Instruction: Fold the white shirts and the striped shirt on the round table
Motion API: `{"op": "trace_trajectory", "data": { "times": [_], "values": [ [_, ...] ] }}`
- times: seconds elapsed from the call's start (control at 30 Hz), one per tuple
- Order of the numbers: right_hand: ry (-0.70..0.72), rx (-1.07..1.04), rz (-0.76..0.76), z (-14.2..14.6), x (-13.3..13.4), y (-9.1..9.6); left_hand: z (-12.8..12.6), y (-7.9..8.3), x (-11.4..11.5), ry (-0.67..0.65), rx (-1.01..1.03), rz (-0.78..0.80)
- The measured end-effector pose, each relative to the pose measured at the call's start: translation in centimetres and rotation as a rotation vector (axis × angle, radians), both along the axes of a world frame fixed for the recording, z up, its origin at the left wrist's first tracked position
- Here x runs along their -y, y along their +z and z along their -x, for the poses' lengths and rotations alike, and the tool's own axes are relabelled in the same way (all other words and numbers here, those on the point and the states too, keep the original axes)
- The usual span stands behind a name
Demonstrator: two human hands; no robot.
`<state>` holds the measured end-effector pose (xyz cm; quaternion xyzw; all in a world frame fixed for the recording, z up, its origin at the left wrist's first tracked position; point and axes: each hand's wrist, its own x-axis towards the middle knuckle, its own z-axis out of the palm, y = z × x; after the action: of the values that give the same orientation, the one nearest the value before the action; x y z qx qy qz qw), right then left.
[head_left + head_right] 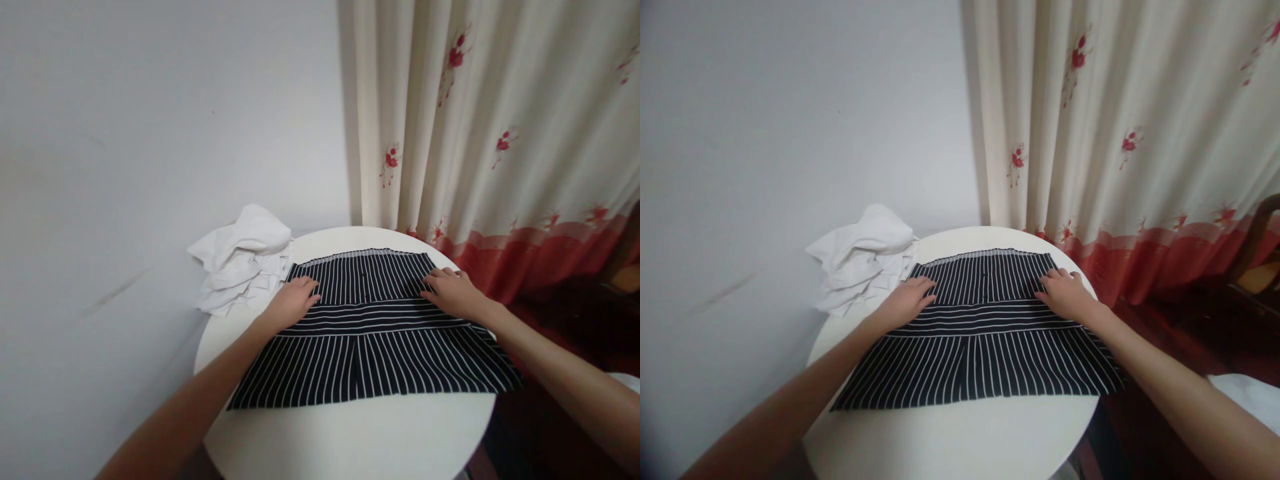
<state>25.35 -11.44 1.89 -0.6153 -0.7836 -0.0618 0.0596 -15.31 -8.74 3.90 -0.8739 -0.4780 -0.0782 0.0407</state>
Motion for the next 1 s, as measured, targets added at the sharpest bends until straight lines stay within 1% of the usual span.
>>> {"op": "trace_trajectory", "data": {
  "times": [0.07, 0.13, 0.2, 0.23, 0.27, 0.33, 0.4, 0.47, 0.57, 0.67, 0.73, 0.87, 0.93, 1.0],
  "values": [
    [0.103, -0.092, -0.081, 3.9, 1.6, 0.6, -3.8, -0.4, 2.8, -0.109, 0.073, -0.014],
    [0.215, -0.172, -0.117, 8.1, 3.2, 0.2, -7.4, -1.6, 5.3, -0.218, 0.09, 0.023],
    [0.299, -0.19, -0.11, 11.4, 4.6, -1.2, -10.0, -3.3, 6.9, -0.246, 0.07, 0.093],
    [0.304, -0.189, -0.091, 12.5, 5.1, -2.1, -10.7, -4.2, 7.3, -0.235, 0.06, 0.126],
    [0.281, -0.191, -0.072, 13.2, 5.5, -3.0, -11.1, -5.0, 7.5, -0.217, 0.053, 0.152],
    [0.202, -0.203, -0.042, 13.3, 5.9, -4.7, -11.2, -6.1, 7.2, -0.179, 0.056, 0.174],
    [0.128, -0.22, -0.018, 12.2, 6.0, -5.8, -10.9, -6.6, 6.8, -0.167, 0.069, 0.171],
    [0.086, -0.228, 0.008, 10.6, 6.0, -6.3, -10.7, -6.6, 6.6, -0.164, 0.078, 0.176],
    [0.023, -0.213, 0.043, 7.5, 6.0, -6.5, -10.4, -6.2, 6.6, -0.156, 0.072, 0.192],
    [-0.083, -0.177, 0.044, 4.0, 6.1, -6.7, -8.8, -6.2, 6.2, -0.121, 0.054, 0.186],
    [-0.147, -0.153, 0.033, 1.7, 6.1, -7.0, -6.5, -6.5, 5.7, -0.063, 0.044, 0.166],
    [-0.209, -0.134, 0.027, -1.6, 6.4, -7.8, 0.2, -7.7, 4.1, 0.105, 0.01, 0.118],
    [-0.213, -0.135, 0.01, -2.5, 6.5, -8.3, 3.7, -8.0, 3.4, 0.159, -0.001, 0.088],
    [-0.209, -0.136, -0.016, -3.1, 6.6, -8.7, 6.7, -8.1, 3.0, 0.192, 0.011, 0.09]
  ]
}}
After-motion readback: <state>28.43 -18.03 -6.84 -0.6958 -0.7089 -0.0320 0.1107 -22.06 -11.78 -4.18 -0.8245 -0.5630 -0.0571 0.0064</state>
